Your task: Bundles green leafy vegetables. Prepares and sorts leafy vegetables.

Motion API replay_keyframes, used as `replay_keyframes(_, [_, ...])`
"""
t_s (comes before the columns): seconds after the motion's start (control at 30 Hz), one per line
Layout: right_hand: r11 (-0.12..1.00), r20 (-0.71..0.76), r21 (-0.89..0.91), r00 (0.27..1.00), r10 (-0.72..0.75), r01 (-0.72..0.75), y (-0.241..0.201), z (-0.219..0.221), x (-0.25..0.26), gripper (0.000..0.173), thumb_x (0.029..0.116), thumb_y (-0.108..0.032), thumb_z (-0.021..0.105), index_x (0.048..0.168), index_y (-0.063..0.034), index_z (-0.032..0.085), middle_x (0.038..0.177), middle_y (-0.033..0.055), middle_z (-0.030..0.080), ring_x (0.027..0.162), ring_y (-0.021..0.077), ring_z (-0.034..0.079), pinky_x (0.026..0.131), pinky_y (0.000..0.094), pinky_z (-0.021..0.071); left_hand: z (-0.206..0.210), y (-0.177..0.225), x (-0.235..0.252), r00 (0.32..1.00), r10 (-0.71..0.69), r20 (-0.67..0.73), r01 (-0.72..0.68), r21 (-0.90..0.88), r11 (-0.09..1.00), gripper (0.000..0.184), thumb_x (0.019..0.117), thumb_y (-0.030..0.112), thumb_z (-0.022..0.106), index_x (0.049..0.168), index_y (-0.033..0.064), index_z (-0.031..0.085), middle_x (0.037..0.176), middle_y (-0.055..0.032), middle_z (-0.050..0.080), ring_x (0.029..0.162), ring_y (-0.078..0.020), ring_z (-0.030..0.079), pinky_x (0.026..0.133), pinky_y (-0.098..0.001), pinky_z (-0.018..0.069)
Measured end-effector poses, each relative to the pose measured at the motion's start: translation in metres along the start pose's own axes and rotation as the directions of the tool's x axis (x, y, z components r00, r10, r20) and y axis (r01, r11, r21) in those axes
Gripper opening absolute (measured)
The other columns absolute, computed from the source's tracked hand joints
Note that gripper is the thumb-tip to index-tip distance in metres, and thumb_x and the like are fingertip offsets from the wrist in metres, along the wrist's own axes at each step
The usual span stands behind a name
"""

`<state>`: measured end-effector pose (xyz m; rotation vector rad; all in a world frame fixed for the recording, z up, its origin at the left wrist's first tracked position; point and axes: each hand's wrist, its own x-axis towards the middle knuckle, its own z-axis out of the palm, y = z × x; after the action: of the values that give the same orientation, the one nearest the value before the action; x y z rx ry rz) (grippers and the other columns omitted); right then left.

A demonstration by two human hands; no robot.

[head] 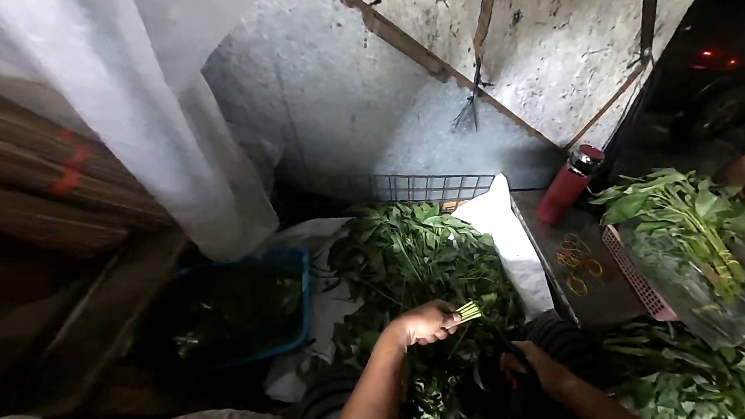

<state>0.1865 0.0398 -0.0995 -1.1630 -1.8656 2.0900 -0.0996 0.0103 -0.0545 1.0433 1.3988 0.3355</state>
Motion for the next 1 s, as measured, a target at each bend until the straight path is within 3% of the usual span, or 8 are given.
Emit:
replay_keyframes(0.13, [0.982, -0.086, -0.155, 0.992, 0.092, -0.104, -0.005, -0.008, 0.016, 0.036, 0.1019, -0.039, 0.059, 0.112, -0.0045, 0.065, 0.082, 0.0044, 0.065, 0.069, 0.014, 0.064, 0.068, 0.0337, 0.0575, 0.0, 0.003, 0.002, 0.985, 0.06, -0.159, -0.038, 0.135, 0.99, 0.022, 0.109, 0.028, 0.05, 0.107, 0.0088, 0.061, 0.069, 0.0032, 0.047, 0.05, -0.0058, 0.038, 0.047, -0.0218, 0.034])
replay_keyframes(0.23, [0.93, -0.264, -0.335, 0.962, 0.062, -0.152, -0.021, -0.023, 0.047, 0.048, 0.0997, -0.04, 0.064, 0.128, -0.0013, 0.064, 0.115, 0.0192, 0.069, 0.104, 0.0297, 0.068, 0.096, 0.0514, 0.0536, 0.0, 0.03, -0.019, 0.908, 0.149, -0.392, -0.065, 0.22, 0.973, 0.029, 0.1077, 0.024, 0.054, 0.126, 0.0027, 0.061, 0.097, -0.0095, 0.063, 0.078, -0.017, 0.058, 0.074, -0.0375, 0.0519])
replay_keyframes(0.3, [0.938, -0.316, -0.346, 0.941, -0.12, 0.004, -0.031, -0.036, 0.063, 0.058, 0.0974, -0.034, 0.07, 0.142, 0.0, 0.055, 0.137, 0.0221, 0.061, 0.127, 0.0319, 0.06, 0.111, 0.0502, 0.0466, -0.004, 0.043, -0.044, 0.743, 0.346, -0.574, -0.358, 0.096, 0.929, 0.024, 0.1064, 0.015, 0.053, 0.124, 0.0002, 0.062, 0.093, -0.0072, 0.066, 0.075, -0.0135, 0.063, 0.073, -0.0332, 0.0565])
replay_keyframes(0.37, [0.902, -0.336, -0.379, 0.876, -0.344, 0.209, -0.044, -0.049, 0.069, 0.059, 0.0977, -0.027, 0.069, 0.146, 0.0022, 0.051, 0.149, 0.0226, 0.052, 0.14, 0.0297, 0.05, 0.119, 0.0433, 0.0387, -0.019, 0.043, -0.065, 0.454, 0.57, -0.685, -0.823, -0.078, 0.562, 0.018, 0.1045, 0.016, 0.048, 0.108, 0.0072, 0.063, 0.084, -0.0015, 0.069, 0.074, -0.0128, 0.069, 0.073, -0.0332, 0.0622])
replay_keyframes(0.47, [0.871, -0.47, -0.434, 0.766, -0.439, 0.232, -0.062, -0.073, 0.061, 0.042, 0.0992, -0.018, 0.065, 0.136, 0.0017, 0.061, 0.141, 0.022, 0.058, 0.133, 0.0296, 0.055, 0.115, 0.0418, 0.0439, -0.044, 0.048, -0.089, 0.21, 0.691, -0.691, -0.961, -0.277, 0.015, 0.021, 0.1049, 0.034, 0.054, 0.098, 0.0222, 0.07, 0.082, 0.0054, 0.068, 0.079, -0.0116, 0.069, 0.085, -0.0376, 0.0613])
replay_keyframes(0.57, [0.854, -0.655, -0.516, 0.675, -0.34, -0.071, -0.054, -0.112, 0.048, 0.035, 0.1024, -0.02, 0.058, 0.13, 0.0009, 0.064, 0.133, 0.0216, 0.063, 0.126, 0.0324, 0.06, 0.11, 0.0468, 0.0469, -0.028, 0.055, -0.089, 0.266, 0.498, -0.825, -0.813, 0.086, 0.576, 0.019, 0.1086, 0.017, 0.037, 0.111, 0.0097, 0.055, 0.079, 0.0097, 0.06, 0.065, 0.0009, 0.061, 0.064, -0.0185, 0.0563])
replay_keyframes(0.63, [0.846, -0.74, -0.476, 0.63, -0.237, -0.241, -0.039, -0.137, 0.04, 0.036, 0.104, -0.022, 0.055, 0.13, 0.0026, 0.062, 0.136, 0.0245, 0.06, 0.126, 0.0366, 0.06, 0.108, 0.0516, 0.047, -0.02, 0.051, -0.072, 0.316, 0.456, -0.832, -0.656, 0.155, 0.738, 0.023, 0.1078, 0.017, 0.038, 0.118, 0.0042, 0.054, 0.08, 0.0082, 0.057, 0.064, -0.0011, 0.06, 0.063, -0.0228, 0.0568])
replay_keyframes(1.0, [0.703, -0.756, -0.526, 0.641, -0.129, -0.478, -0.02, -0.164, 0.027, 0.038, 0.1077, -0.017, 0.045, 0.139, -0.0003, 0.058, 0.147, 0.0229, 0.052, 0.136, 0.0372, 0.052, 0.114, 0.0522, 0.0421, 0.02, 0.057, -0.034, 0.41, 0.256, -0.875, -0.897, -0.335, 0.289, 0.038, 0.1126, 0.017, 0.019, 0.091, 0.0138, 0.05, 0.059, 0.0063, 0.053, 0.05, -0.0107, 0.059, 0.056, -0.0327, 0.0616])
